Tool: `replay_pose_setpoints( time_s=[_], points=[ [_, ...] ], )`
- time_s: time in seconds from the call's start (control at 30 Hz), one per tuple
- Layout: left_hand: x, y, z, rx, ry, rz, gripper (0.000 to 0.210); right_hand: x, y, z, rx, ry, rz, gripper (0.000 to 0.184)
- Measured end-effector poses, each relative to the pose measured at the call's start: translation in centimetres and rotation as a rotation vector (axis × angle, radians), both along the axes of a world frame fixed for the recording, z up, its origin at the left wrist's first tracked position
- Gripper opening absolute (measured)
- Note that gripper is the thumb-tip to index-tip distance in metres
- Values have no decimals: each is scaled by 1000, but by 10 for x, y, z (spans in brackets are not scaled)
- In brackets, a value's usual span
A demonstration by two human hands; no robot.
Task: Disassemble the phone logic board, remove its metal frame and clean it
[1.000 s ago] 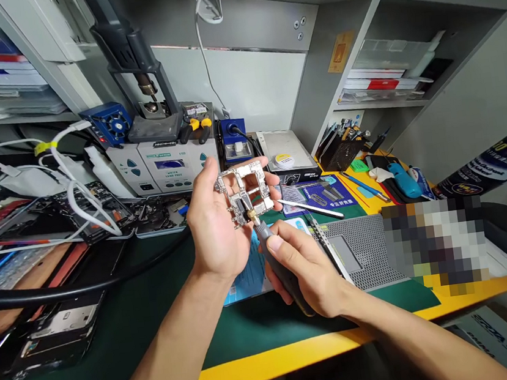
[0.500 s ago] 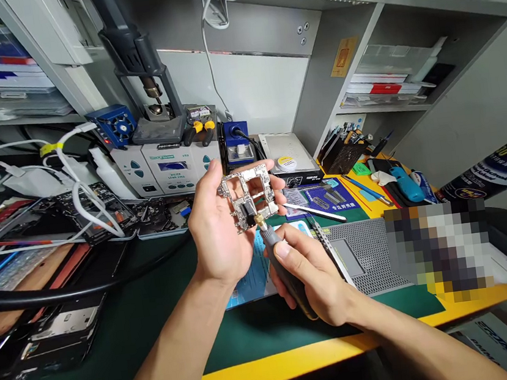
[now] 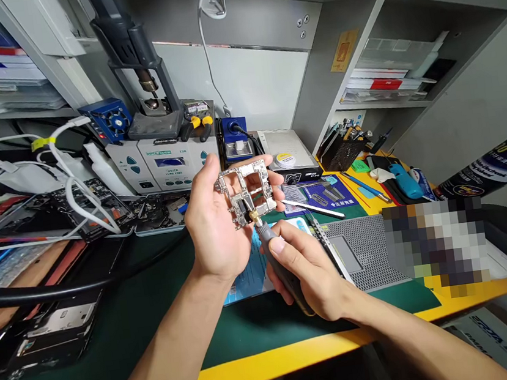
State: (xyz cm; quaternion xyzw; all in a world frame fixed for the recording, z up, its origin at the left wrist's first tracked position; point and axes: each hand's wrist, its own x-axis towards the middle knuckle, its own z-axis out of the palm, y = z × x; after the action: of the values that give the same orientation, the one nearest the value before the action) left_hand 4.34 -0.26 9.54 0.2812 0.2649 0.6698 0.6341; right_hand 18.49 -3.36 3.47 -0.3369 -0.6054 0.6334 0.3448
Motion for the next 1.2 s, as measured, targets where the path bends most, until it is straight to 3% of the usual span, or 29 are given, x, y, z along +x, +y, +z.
replay_pose_setpoints(
  time_s=[0.23, 0.57, 0.87, 1.07, 1.2],
  points=[
    [-1, 0, -2, 65, 32, 1, 56, 0, -1, 0, 18, -20, 2, 38],
    [0, -13, -2, 230, 186, 126, 43, 1, -5, -4, 100, -4, 7, 36],
    [2, -15, -7, 315, 195, 184, 41, -1, -5, -4, 85, 32, 36, 35],
    [0, -10, 0, 180, 16, 114, 51, -1, -5, 0, 30, 114, 54, 36],
    [-4, -7, 5, 29, -69, 18, 53, 1, -3, 1, 74, 191, -13, 34]
  ],
)
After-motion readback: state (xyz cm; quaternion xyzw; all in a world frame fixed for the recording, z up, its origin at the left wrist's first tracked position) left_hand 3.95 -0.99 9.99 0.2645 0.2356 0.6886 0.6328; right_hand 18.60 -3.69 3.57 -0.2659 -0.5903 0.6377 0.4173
